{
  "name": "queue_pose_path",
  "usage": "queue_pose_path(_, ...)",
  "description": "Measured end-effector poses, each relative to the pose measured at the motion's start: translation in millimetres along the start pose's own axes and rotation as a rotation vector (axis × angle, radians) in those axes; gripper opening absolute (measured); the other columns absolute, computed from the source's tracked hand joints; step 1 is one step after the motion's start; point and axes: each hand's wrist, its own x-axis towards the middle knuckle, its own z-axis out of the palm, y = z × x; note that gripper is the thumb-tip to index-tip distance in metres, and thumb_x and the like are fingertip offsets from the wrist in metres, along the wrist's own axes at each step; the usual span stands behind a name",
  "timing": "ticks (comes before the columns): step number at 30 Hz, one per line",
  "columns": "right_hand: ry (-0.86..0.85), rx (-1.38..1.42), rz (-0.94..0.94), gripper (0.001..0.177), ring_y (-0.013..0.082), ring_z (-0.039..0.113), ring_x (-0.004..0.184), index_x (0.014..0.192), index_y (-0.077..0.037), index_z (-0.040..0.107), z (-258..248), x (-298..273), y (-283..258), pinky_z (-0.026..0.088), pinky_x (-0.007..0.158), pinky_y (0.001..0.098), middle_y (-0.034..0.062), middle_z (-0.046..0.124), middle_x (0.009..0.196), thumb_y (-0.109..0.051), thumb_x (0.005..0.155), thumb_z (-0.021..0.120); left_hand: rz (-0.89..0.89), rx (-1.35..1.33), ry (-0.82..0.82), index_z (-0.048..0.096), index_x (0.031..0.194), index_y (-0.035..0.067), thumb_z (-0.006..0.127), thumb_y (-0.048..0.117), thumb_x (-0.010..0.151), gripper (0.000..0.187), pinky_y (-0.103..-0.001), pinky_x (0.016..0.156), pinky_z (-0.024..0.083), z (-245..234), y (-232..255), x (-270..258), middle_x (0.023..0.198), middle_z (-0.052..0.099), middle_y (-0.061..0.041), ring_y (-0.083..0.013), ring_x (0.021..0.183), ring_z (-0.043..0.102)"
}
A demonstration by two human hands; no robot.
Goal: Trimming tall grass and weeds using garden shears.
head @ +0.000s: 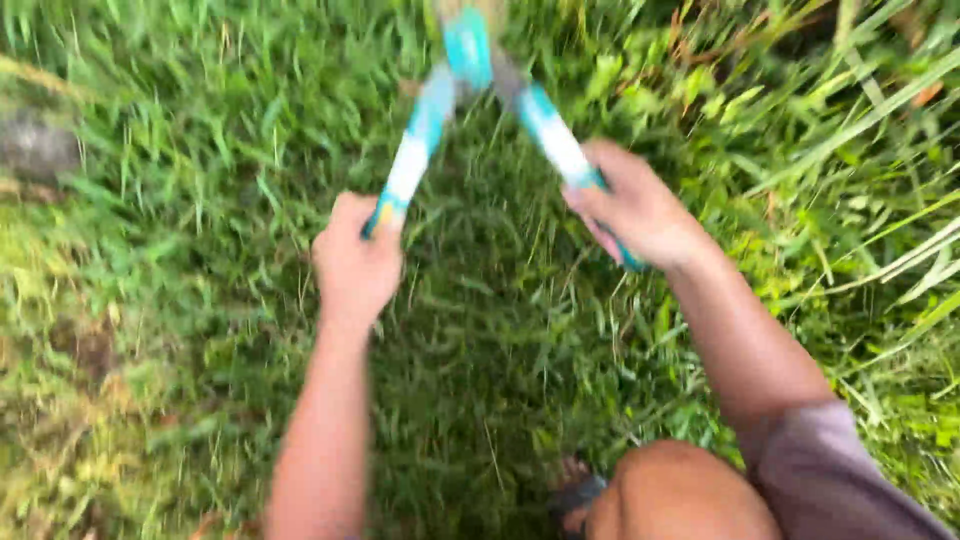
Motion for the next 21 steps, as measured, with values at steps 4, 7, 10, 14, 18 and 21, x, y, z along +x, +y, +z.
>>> queue_pose_path(4,-0.067,-0.085,0.354,0.030,0.0164,0.052,0.027,0.122,0.005,0.060,-31,-108,76,0.047,0.026,0.0291,0.0122,0.058,0.050,-0.008,0.095,0.055,-0.058,0.077,-0.435,0.071,0.089,0.009,0.071,0.007,0.089,0.002,-0.030,0.059,0.052,-7,-50,-29,0.072,0.071,-0.007,-0.0188,0.050,0.060)
queue_pose_path(7,-0.131,-0.062,0.647,0.038,0.0182,0.054,0.029,0.130,0.006,0.062,-47,-180,133,0.053,0.029,0.0311,0.0118,0.059,0.053,-0.008,0.094,0.058,-0.100,0.090,-0.861,0.071,0.101,0.006,0.069,0.008,0.091,0.011,-0.026,0.051,0.049,30,-57,-53,0.076,0.071,-0.007,-0.0137,0.047,0.056)
queue_pose_path(10,-0.088,0.025,0.668,0.054,0.0204,0.057,0.031,0.141,0.008,0.050,-46,-171,161,0.055,0.029,0.0350,0.0149,0.062,0.057,-0.017,0.094,0.061,-0.055,-0.001,-0.919,0.069,0.103,0.004,0.068,0.010,0.091,0.013,-0.034,0.074,0.056,95,-25,-75,0.085,0.068,-0.012,-0.0222,0.073,0.068)
queue_pose_path(14,0.376,0.105,0.569,0.040,0.0268,0.062,0.053,0.134,-0.002,0.052,-23,-102,171,0.053,0.041,0.0398,0.0210,0.062,0.081,-0.017,0.098,0.064,-0.449,-0.252,-0.702,0.055,0.108,0.003,0.057,0.017,0.093,0.021,-0.044,0.058,0.051,156,64,-89,0.085,0.071,-0.022,-0.0379,0.070,0.070)
queue_pose_path(18,0.253,0.099,0.598,0.035,0.0264,0.050,0.026,0.126,0.007,0.053,-48,-166,138,0.040,0.023,0.0385,0.0206,0.053,0.048,-0.004,0.093,0.058,-0.291,-0.145,-0.802,0.065,0.109,0.005,0.066,0.021,0.088,0.026,-0.051,0.072,0.056,131,-2,-67,0.092,0.071,-0.025,-0.0470,0.085,0.072)
queue_pose_path(21,-0.024,0.142,0.702,0.045,0.0190,0.051,0.028,0.135,0.007,0.058,-75,-199,206,0.046,0.025,0.0328,0.0154,0.060,0.055,-0.005,0.092,0.061,-0.466,-0.371,-0.955,0.061,0.102,-0.003,0.071,0.004,0.082,0.023,-0.025,0.037,0.038,111,-88,-53,0.068,0.064,-0.015,-0.0139,0.034,0.047)
